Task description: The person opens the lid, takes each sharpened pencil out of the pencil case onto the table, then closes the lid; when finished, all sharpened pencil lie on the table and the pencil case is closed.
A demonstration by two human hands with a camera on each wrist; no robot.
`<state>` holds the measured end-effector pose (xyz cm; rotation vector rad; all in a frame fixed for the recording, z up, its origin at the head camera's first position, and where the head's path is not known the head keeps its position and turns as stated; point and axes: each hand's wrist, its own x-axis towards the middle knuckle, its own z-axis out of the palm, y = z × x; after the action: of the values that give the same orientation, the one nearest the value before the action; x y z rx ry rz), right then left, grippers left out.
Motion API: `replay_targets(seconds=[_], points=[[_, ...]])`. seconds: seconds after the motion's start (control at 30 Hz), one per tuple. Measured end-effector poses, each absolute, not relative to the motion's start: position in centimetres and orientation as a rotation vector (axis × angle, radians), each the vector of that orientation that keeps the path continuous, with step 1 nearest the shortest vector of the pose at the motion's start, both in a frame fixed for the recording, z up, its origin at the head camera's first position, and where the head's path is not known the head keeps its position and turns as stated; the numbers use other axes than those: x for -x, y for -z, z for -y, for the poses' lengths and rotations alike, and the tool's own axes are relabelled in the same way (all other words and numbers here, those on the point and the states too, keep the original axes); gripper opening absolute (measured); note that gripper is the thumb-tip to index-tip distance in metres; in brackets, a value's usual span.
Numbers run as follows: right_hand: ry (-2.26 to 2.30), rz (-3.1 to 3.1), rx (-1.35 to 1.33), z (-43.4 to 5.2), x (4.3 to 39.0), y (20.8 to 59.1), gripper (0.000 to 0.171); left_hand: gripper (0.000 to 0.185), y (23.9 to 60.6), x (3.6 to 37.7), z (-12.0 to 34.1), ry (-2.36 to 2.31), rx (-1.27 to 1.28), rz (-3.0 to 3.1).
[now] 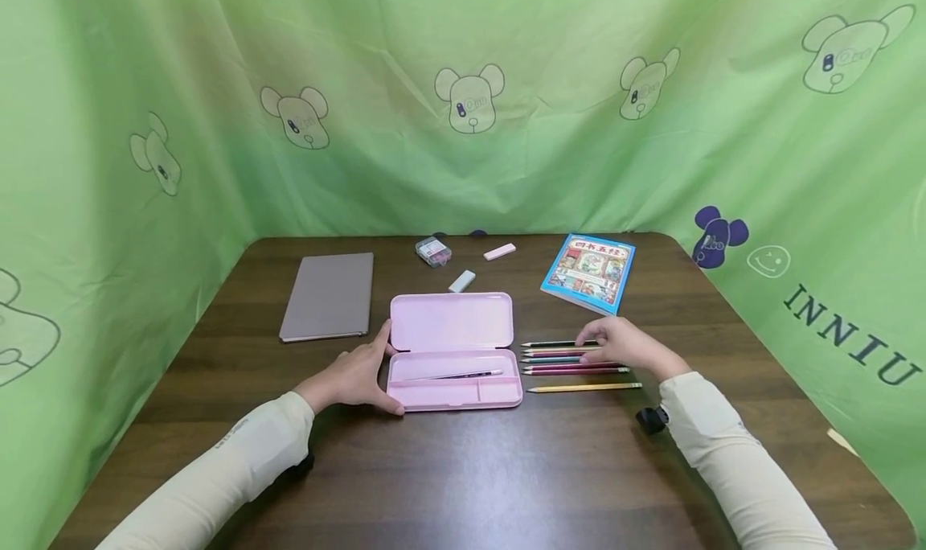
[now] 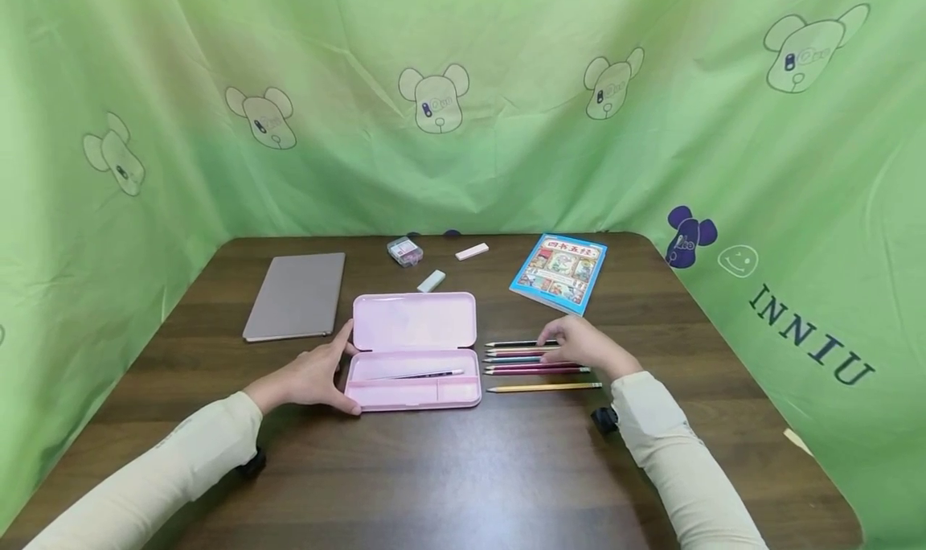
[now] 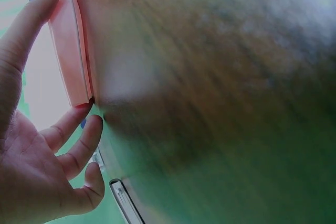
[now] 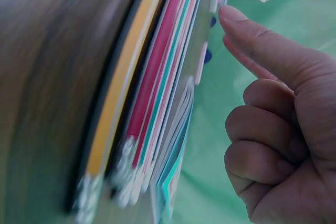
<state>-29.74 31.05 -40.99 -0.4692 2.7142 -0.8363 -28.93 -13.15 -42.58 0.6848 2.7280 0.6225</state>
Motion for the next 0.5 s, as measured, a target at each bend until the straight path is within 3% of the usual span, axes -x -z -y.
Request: replay_targets(seconds=[0.5], points=[[0.824, -2.694, 0.672, -25.4, 31.1, 40.9, 0.020, 0.141, 42.8, 29.0, 13.1, -0.610, -0.690, -2.742]])
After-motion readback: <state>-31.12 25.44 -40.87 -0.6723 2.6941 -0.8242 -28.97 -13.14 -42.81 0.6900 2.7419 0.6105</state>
